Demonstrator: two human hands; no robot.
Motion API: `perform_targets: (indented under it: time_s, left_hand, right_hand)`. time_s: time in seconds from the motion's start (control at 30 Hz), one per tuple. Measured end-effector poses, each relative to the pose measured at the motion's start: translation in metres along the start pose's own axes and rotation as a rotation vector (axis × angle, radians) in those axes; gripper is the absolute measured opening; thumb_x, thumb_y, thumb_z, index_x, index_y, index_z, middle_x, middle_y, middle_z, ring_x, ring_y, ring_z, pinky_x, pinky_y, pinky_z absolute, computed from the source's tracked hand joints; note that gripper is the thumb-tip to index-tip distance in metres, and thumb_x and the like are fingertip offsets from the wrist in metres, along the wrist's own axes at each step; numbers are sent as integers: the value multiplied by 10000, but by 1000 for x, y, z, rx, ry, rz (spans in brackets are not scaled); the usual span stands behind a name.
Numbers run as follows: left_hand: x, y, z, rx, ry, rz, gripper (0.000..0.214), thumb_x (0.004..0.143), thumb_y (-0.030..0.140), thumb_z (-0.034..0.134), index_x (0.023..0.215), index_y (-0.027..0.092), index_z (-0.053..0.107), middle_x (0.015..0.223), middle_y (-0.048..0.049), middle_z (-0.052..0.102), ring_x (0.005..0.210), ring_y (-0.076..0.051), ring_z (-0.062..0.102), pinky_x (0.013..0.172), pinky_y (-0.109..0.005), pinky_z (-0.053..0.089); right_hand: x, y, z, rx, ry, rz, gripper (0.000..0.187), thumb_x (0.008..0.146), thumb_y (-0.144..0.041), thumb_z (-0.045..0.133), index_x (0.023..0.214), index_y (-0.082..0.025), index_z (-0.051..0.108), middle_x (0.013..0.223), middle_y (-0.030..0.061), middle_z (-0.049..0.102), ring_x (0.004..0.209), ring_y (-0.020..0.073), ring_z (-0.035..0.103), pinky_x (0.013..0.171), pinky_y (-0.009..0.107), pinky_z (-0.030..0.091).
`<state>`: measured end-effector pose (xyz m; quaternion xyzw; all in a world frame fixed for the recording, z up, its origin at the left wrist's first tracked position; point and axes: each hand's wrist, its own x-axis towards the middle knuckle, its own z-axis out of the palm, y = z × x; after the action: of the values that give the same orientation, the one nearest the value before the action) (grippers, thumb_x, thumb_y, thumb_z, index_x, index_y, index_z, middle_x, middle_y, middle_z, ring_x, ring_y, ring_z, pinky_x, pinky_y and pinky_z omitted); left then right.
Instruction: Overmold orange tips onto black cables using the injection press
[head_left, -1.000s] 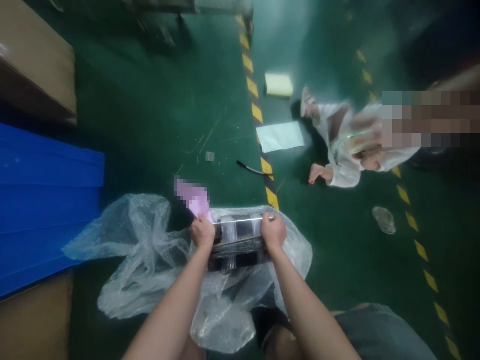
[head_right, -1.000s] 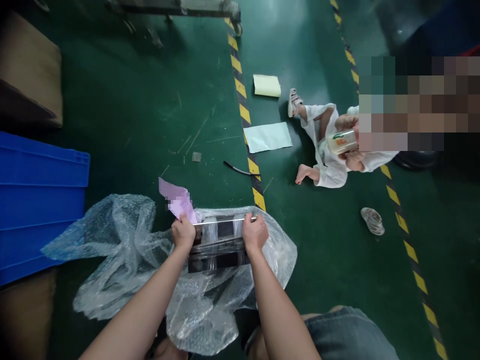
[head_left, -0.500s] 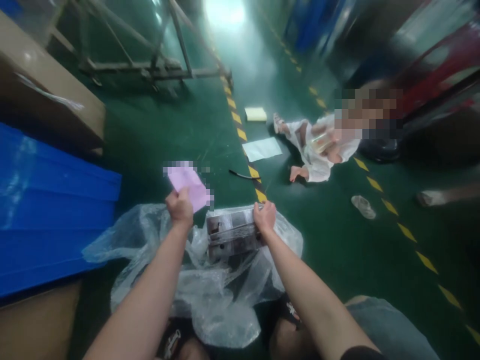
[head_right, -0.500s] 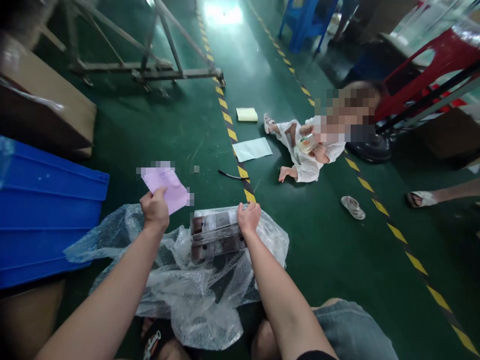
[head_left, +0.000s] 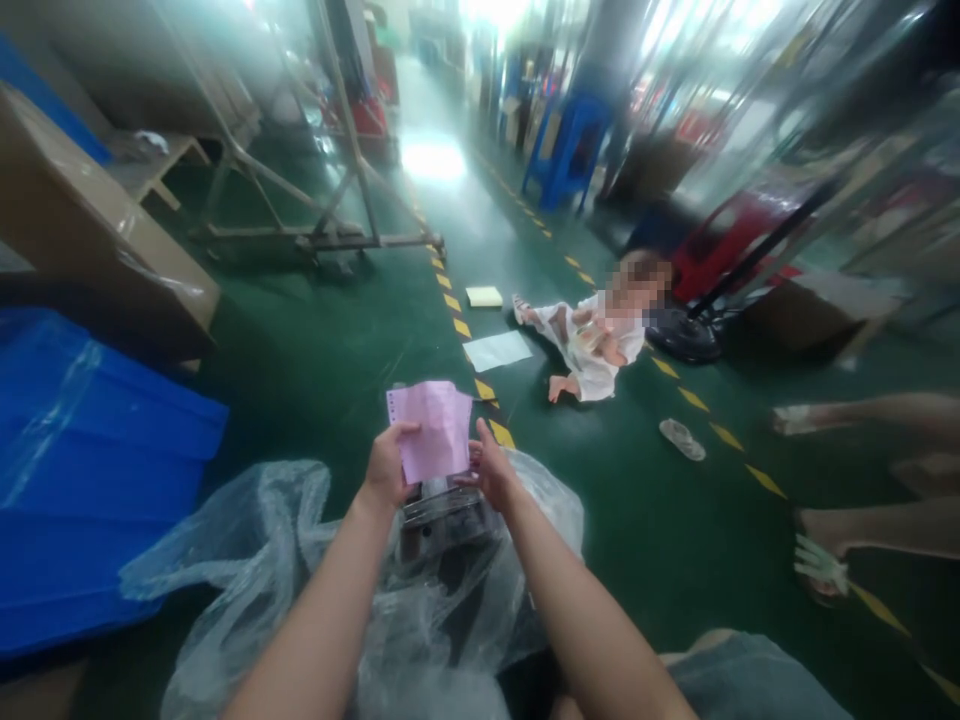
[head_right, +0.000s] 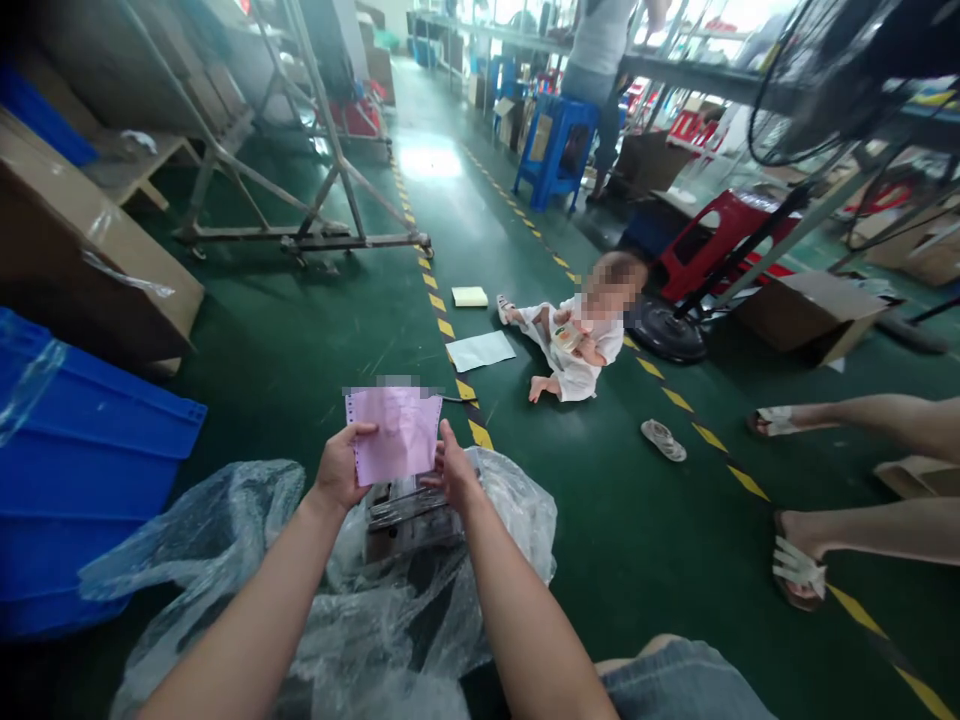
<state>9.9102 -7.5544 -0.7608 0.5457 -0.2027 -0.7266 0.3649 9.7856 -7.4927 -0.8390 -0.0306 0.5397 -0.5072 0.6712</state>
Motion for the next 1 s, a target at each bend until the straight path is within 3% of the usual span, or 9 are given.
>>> perform_targets:
  time_s: [0.1,0.23,0.47,0.7,1.0]
  left_hand:
    - [1,-6,0,1,-26,-46,336,679,197,559,990,90,631,733,-86,674,608,-216,647,550,-307,542]
    - [6,-18,-6,47,-37,-134,304,672,190,575,942,66,641,715,-113,668,602,-233,646,540,-329,540]
    - [22,-29,-29,144,141,-89,274,658,179,611,912,78,636,663,-66,656,513,-190,612,479,-288,510]
    - [32,-28,-35,197,135,20,347,626,179,680,947,48,662,788,-101,691,626,-209,661,550,-288,538]
    - [36,-26,-34,198,108,84,335,614,226,711,897,49,677,745,-90,689,583,-190,642,512,-276,518]
  right_hand:
    - [-8,4,-1,120,-63,71,582,826,-665,444,1004,-141,623,834,94,650,681,184,618,530,309,514]
    - [-8,4,-3,238,-18,77,350,821,-438,579,1025,-155,608,805,44,648,618,143,601,501,259,503]
    - [0,-5,-25,394,78,-58,220,740,-184,624,955,-137,622,808,21,682,639,128,622,583,235,521]
    - [-4,-23,-57,406,129,-202,248,633,-134,698,870,-116,626,752,34,692,647,157,634,628,264,532]
    - [2,-24,-69,388,145,-277,302,612,-175,722,898,-112,648,766,31,706,650,165,640,611,264,528]
